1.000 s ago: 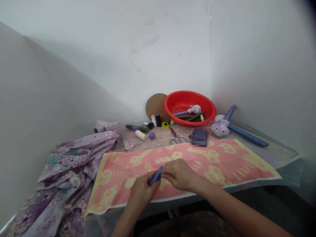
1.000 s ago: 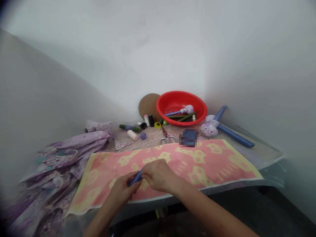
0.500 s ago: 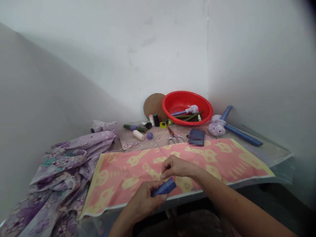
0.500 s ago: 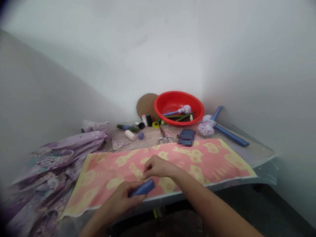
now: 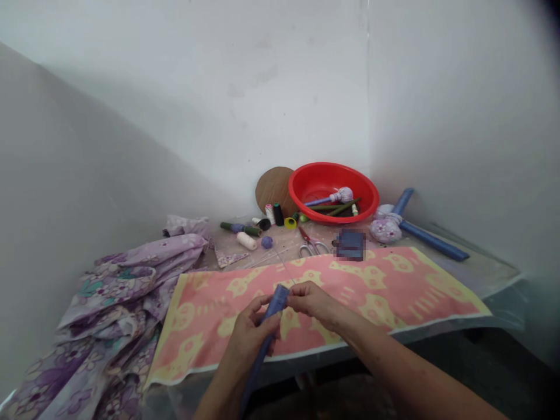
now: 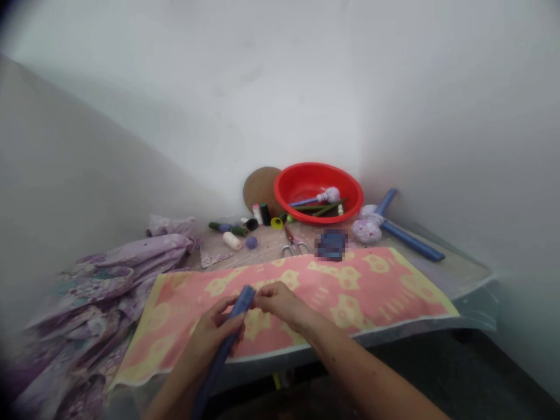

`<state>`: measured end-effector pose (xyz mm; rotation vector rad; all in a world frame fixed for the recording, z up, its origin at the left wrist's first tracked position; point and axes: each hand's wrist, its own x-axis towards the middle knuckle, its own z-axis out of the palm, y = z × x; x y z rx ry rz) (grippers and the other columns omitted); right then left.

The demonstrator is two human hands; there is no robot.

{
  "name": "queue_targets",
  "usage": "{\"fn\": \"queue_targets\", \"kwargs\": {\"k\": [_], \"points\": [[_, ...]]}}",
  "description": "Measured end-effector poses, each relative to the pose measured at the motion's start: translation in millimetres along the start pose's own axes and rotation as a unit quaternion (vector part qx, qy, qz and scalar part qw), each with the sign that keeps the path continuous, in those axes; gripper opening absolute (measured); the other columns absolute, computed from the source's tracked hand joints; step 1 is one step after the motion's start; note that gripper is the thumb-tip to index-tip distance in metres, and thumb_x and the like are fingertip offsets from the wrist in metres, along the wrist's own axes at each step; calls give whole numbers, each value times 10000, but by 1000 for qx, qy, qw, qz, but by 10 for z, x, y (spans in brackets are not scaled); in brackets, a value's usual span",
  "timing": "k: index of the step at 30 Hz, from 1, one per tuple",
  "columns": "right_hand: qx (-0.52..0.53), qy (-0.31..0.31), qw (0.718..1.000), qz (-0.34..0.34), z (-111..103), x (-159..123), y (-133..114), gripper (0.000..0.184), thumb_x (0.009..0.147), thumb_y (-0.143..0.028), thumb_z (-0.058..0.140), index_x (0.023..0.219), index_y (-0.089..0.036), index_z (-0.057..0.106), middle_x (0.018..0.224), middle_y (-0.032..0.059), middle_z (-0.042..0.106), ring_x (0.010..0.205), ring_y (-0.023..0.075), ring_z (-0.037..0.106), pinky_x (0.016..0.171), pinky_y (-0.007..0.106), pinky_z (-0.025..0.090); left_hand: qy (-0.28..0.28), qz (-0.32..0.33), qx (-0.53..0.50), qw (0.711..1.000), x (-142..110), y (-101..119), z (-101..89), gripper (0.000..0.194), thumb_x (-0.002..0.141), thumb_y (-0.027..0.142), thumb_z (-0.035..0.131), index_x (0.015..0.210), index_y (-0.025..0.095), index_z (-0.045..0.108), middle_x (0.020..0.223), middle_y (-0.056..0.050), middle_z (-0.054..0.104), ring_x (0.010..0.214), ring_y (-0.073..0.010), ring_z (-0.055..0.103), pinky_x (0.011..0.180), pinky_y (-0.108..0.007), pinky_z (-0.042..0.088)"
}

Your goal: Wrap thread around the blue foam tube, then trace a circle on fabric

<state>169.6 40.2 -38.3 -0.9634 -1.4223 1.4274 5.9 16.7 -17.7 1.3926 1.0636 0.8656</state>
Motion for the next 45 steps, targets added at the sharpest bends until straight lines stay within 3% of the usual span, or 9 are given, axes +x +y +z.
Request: {"fn": "queue_targets", "kwargs": {"k": [9,14,20,26,29,31,34,40,45], "points": [[-87,-4,994,-59,35,-63,-55,179,651,-287,547,574,-126,567,483,-53,352,483,67,290,473,206,225,-13,-26,-24,999,33,-17,-75,483,659,371,592,1055,125,464,488,45,515,346,-80,448,346,-189,364],[-164,-8,984,-72,12,-96,-15,169,677,-237,513,559,-131,571,482,-39,407,474,76,350,463,200,261,18,-21,15,1000,88,-52,-102,516,629,393,601,1047,112,490,466,53,505,324,-80,438,337,-193,360],[-323,-1,936,-142,1,-150,-63,193,726,-225,494,583,-141,592,518,-28,484,507,80,413,482,184,279,63,-15,139,988,98,-37,-78,535,642,423,559,1073,110,522,451,53,504,327,-82,437,350,-185,328],[-441,-14,877,-191,38,-200,-211,163,733,-185,487,664,-173,635,613,-15,595,575,94,496,532,184,299,61,18,371,926,53,8,-47,342,704,366,474,975,198,597,632,-6,626,539,-145,561,494,-209,354],[-492,-7,848,-194,45,-172,-297,142,722,-221,517,704,-183,653,673,4,637,628,117,531,553,198,304,28,47,458,887,2,46,-25,254,713,318,459,885,242,629,746,-10,653,680,-165,581,561,-208,341],[-513,-13,836,-193,29,-121,-334,124,701,-217,538,696,-183,658,687,11,646,641,126,539,557,205,302,-9,55,473,879,-32,64,-12,239,701,284,469,874,257,632,743,3,653,687,-161,577,566,-201,325],[-484,-40,855,-181,-38,-6,-315,104,677,-210,563,679,-181,662,681,7,646,627,120,534,554,201,310,-69,63,433,896,-73,84,-1,229,667,226,494,849,236,633,696,25,629,630,-138,549,541,-187,302],[-179,-130,973,-60,-183,137,-105,167,613,-294,629,610,-127,641,532,-17,558,525,92,463,514,194,331,-149,77,278,946,-128,149,6,158,663,183,503,768,154,617,612,39,526,542,-98,440,505,-177,300],[-16,-58,998,13,-126,91,42,167,581,-279,627,566,-114,603,433,-56,445,412,42,314,417,183,214,-117,70,170,976,-107,115,7,201,680,240,536,830,124,603,532,44,485,443,-74,413,436,-175,316]]}}
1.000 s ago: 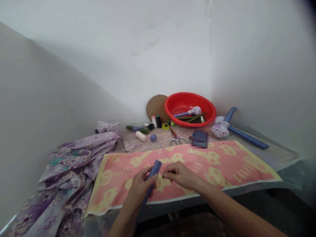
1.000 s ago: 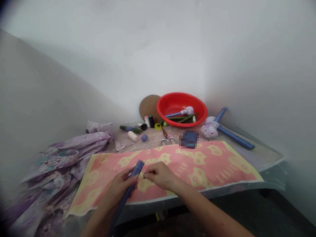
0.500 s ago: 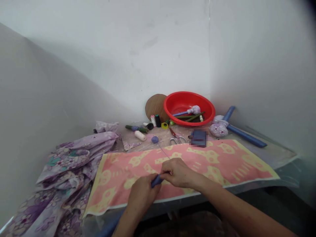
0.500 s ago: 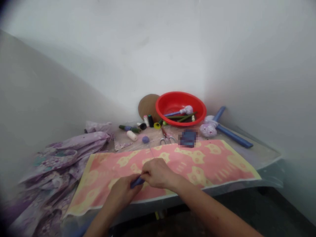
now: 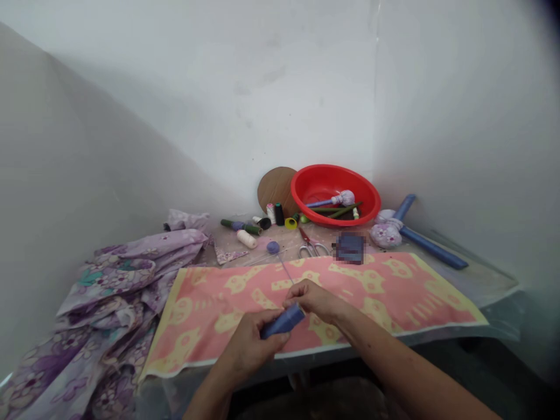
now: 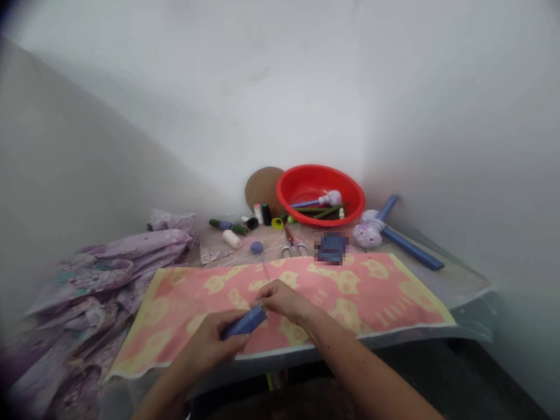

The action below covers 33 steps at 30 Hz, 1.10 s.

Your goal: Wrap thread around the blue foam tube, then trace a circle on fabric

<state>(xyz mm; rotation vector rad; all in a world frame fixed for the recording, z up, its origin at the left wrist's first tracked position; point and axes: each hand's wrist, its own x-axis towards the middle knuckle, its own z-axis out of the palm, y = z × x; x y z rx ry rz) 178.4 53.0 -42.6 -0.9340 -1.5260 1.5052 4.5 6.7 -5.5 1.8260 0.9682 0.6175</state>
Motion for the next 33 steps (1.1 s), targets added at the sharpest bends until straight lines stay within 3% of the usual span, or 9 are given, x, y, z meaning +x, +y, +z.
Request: {"fn": "queue_targets", "kwargs": {"k": [5,9,16,22,29,33], "points": [[61,40,997,12,77,-42,109,256,613,-337,600,504,-127,503,386,-97,247,378,30,136,398,215,78,82,-25,-95,992,77,-165,47,348,657,313,579,933,106,533,507,37,513,353,-74,427,361,-186,340],[57,75,995,25,124,-82,133,271,614,-379,607,576,-121,532,408,-97,256,387,35,136,409,223,74,118,-28,-152,981,111,-221,64,475,619,333,627,1020,121,486,469,49,524,313,-73,420,329,-183,339],[-3,95,995,-29,245,-143,68,345,611,-442,595,490,-135,493,428,-71,279,431,51,224,439,214,157,122,-56,-209,969,88,-190,12,330,614,283,624,892,111,575,439,45,513,307,-61,419,328,-174,344],[-98,101,988,-63,244,-188,15,334,638,-407,582,454,-140,504,463,-26,429,466,81,365,472,214,278,113,-67,-213,968,97,-225,-3,358,612,297,618,915,113,570,430,46,515,303,-69,428,321,-174,336],[-187,96,973,-99,246,-271,-71,285,697,-347,544,509,-134,569,474,-16,451,466,85,389,466,209,296,132,-68,-160,976,95,-220,-22,399,613,333,607,930,95,572,431,44,507,308,-80,432,318,-183,336],[-269,95,950,-130,244,-303,-113,233,730,-290,521,572,-141,605,518,-6,493,501,94,420,486,207,300,158,-82,-98,979,89,-211,-23,400,624,298,573,968,95,576,448,51,493,318,-77,426,328,-181,344]]}}
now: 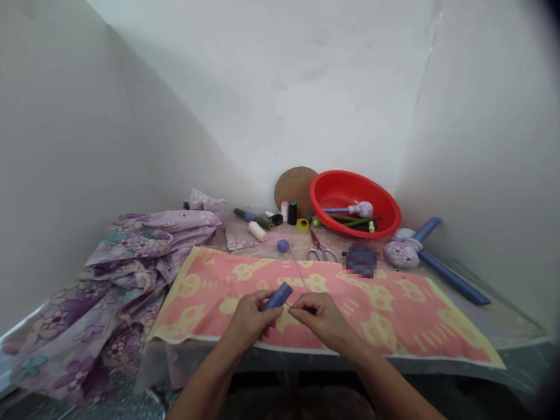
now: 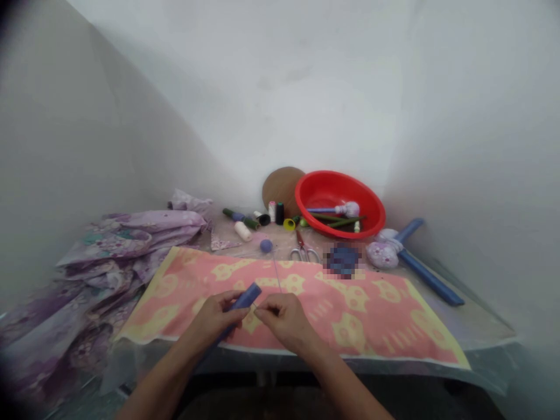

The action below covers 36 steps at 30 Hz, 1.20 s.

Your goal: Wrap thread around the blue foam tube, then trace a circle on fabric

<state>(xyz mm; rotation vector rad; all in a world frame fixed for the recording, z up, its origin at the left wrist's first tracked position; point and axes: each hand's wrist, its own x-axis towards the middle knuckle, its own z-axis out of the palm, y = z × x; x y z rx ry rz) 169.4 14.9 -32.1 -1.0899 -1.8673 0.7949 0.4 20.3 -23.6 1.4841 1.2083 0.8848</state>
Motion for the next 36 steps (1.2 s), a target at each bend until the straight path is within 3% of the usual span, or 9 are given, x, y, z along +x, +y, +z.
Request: {"fn": "queue_targets", "kwargs": {"k": [4,9,12,16,21,25,29,33,36], "points": [[-103,-3,993,-60,-37,-9,-40,199,748,-244,502,604,-163,613,564,2,532,534,102,453,518,210,306,2,25,55,998,-8,-15,11,355,631,238,538,965,134,598,481,60,484,353,-69,419,355,-164,326],[-176,-27,978,-111,-90,33,-95,137,735,-228,522,654,-182,622,610,8,566,574,111,486,538,212,304,-53,73,148,985,-40,-113,9,155,627,210,517,699,156,644,505,49,482,456,-86,433,413,-158,287],[-180,-48,976,-112,-98,98,-68,76,688,-185,564,662,-186,635,630,4,587,596,112,501,548,208,307,-92,62,173,979,-76,-162,23,155,611,209,522,687,168,651,515,46,494,468,-96,432,417,-165,268],[-104,-82,990,-55,-104,177,40,58,650,-176,590,618,-172,639,574,-5,572,564,107,491,533,203,315,-172,45,125,976,-136,-112,45,227,612,202,520,791,193,658,530,52,500,427,-89,405,436,-179,293],[109,-135,982,72,-129,192,181,111,610,-230,617,565,-129,608,489,-29,494,475,79,411,473,195,301,-220,46,37,974,-189,11,63,213,629,229,541,792,159,658,533,36,501,423,-81,395,428,-182,310],[230,-91,959,140,-68,158,268,138,595,-244,602,540,-120,576,433,-58,410,418,48,299,429,188,222,-184,53,-26,981,-147,3,95,225,652,252,551,830,133,622,512,45,487,417,-76,431,421,-177,345],[302,-48,939,154,53,126,285,172,595,-247,584,499,-127,507,412,-83,295,400,36,175,410,210,109,-130,52,-83,987,-78,-57,120,266,645,287,593,841,109,571,505,39,510,382,-69,443,384,-177,360],[349,-15,916,199,139,99,219,235,588,-313,603,506,-146,459,400,-95,246,379,34,134,410,231,62,-78,18,-133,988,-54,-96,117,375,594,297,650,897,128,509,478,50,522,348,-69,444,354,-173,359],[354,6,915,194,166,75,175,309,596,-344,604,464,-160,395,393,-91,244,379,35,138,412,236,59,-61,13,-142,988,-55,-92,91,432,599,283,646,974,129,494,489,45,537,350,-71,450,352,-177,364]]}}
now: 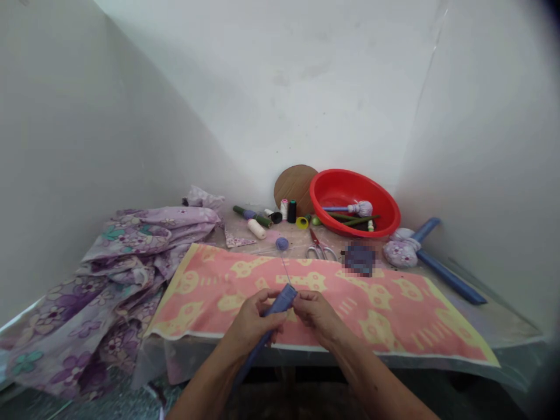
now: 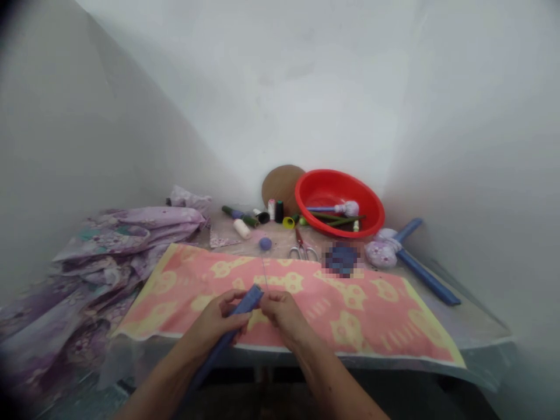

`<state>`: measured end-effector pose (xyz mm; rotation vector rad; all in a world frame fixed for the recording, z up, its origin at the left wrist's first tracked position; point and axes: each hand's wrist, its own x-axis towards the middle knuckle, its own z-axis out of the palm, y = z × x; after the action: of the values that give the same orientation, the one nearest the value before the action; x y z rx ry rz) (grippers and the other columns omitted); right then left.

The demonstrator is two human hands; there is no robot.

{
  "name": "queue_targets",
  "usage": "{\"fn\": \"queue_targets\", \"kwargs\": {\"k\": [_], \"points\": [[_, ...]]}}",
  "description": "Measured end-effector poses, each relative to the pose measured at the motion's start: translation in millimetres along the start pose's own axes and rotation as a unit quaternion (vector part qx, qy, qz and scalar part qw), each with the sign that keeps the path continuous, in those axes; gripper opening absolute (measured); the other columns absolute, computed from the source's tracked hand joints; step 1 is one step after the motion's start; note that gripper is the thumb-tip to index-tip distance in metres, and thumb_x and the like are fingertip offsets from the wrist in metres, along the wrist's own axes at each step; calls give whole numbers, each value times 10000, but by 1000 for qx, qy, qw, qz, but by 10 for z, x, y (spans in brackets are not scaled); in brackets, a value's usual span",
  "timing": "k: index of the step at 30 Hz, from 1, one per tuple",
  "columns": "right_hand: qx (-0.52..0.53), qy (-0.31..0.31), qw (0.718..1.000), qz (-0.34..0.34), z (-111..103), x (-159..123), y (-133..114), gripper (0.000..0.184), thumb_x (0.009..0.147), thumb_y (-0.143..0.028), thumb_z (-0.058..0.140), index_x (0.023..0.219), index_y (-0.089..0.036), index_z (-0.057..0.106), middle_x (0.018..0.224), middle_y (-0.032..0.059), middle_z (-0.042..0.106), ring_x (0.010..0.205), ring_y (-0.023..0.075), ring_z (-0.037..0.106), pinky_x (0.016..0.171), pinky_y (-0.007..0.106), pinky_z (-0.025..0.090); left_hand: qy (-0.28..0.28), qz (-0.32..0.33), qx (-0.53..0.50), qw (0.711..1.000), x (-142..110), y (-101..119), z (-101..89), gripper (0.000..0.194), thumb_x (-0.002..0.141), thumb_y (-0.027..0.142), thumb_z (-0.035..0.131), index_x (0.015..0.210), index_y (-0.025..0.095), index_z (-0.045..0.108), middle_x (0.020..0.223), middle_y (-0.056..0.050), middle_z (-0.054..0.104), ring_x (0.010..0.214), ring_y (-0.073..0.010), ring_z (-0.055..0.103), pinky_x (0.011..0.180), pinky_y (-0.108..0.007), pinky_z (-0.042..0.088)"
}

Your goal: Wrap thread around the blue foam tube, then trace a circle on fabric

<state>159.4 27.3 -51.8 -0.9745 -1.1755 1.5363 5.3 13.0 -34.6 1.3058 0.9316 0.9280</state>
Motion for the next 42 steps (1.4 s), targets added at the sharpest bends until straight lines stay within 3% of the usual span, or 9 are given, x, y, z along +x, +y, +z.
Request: {"fn": "queue_targets", "kwargs": {"k": [8,13,18,20,24,29,32,36,42], "points": [[-104,-5,994,-37,-34,-70,3,272,629,-394,602,595,-127,564,425,-73,311,403,45,217,420,211,147,34,-17,22,999,-4,87,-64,364,611,246,604,943,103,560,452,40,527,331,-77,448,348,-185,360],[-180,-20,976,-119,-80,-120,-34,267,657,-376,598,539,-139,571,529,-24,438,511,85,374,503,220,282,32,-10,53,998,12,69,-66,393,590,257,610,944,91,571,468,37,528,338,-86,456,347,-193,358],[-251,-23,951,-177,-85,-157,-71,232,697,-338,578,575,-144,614,563,-9,466,556,102,417,539,224,316,63,-17,151,986,37,14,-70,416,610,263,569,996,107,558,503,38,535,354,-94,467,364,-198,356],[-284,-30,940,-188,-72,-179,-100,215,709,-313,571,586,-143,615,564,-11,462,548,98,423,525,217,316,81,1,241,967,25,17,-69,374,630,255,544,985,142,573,592,14,588,446,-114,521,434,-206,379],[-377,-31,900,-216,-36,-215,-193,178,730,-259,556,600,-150,607,573,-15,469,542,91,431,515,207,307,93,53,446,889,-41,70,-38,252,690,268,490,907,227,612,820,-20,652,749,-167,579,610,-215,375],[-445,-26,859,-253,-52,-109,-273,176,718,-250,572,575,-149,576,583,-12,490,569,95,440,533,206,300,40,23,551,833,-135,127,41,284,681,235,473,931,261,607,840,-28,662,770,-196,582,624,-236,352],[-433,-46,869,-235,-103,10,-269,166,696,-239,587,560,-145,566,570,-19,476,554,89,424,516,202,287,-23,25,517,855,-182,151,71,325,662,224,481,961,251,606,840,-13,658,765,-187,572,638,-221,353],[-341,-89,921,-167,-162,91,-243,218,659,-245,604,497,-136,506,505,-45,394,504,72,358,479,194,260,-90,45,433,896,-213,189,71,298,644,242,491,906,217,633,778,22,637,703,-162,543,621,-204,350],[-155,-105,981,-51,-173,85,-147,187,626,-273,587,526,-129,523,466,-50,401,461,63,322,459,198,239,-81,74,301,947,-171,205,79,275,630,189,488,862,171,635,673,47,566,601,-112,485,544,-187,330]]}}
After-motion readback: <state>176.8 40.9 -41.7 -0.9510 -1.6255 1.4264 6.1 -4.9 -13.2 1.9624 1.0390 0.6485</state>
